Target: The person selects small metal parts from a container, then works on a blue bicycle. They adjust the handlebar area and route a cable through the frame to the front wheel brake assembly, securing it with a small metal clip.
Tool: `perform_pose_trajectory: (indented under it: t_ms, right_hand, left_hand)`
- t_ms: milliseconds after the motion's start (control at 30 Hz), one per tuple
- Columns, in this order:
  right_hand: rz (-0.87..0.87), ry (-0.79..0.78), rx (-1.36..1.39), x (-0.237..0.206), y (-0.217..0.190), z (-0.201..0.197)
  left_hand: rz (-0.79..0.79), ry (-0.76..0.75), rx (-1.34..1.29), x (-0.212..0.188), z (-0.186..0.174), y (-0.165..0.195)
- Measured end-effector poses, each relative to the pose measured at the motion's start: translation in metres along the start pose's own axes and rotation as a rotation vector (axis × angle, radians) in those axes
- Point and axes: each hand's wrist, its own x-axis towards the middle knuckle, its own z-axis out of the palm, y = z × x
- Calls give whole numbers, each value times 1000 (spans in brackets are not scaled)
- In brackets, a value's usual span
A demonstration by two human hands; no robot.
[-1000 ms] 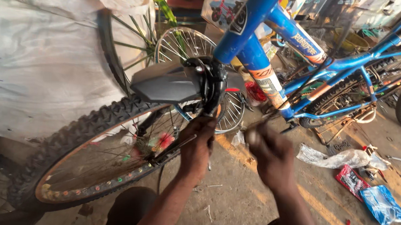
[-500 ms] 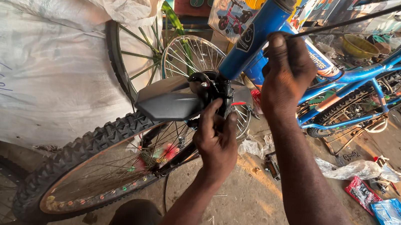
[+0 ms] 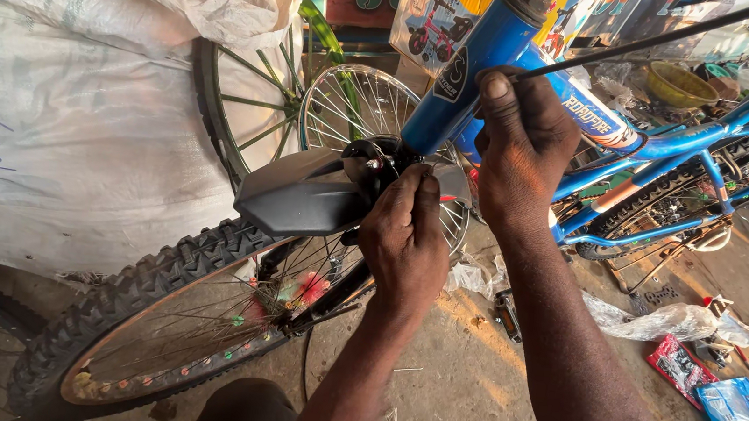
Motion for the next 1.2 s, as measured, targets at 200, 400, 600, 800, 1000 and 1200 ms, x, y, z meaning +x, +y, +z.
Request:
perform_pose_trajectory:
  t_ms: [200, 400, 600, 800, 1000, 1200]
  right_hand:
    - [17, -62, -34, -3, 4, -2]
    - [73, -121, 37, -9, 10, -2]
    - [186, -195, -170, -18, 18, -7]
    - [86, -371, -149, -39, 18, -12]
    - [76, -231, -362, -39, -12, -24]
    - [19, -345, -535, -4, -20, 1]
  left_hand:
    - [-178, -104, -72, 1, -4, 0]
    - [-5, -79, -61, 2, -3, -1]
    - [-136, -133, 77, -7, -18, 3]
    - [15, -57, 337, -22, -23, -1]
    - [93, -160, 379, -40, -40, -15]
    - [159, -230, 418, -47, -37, -29]
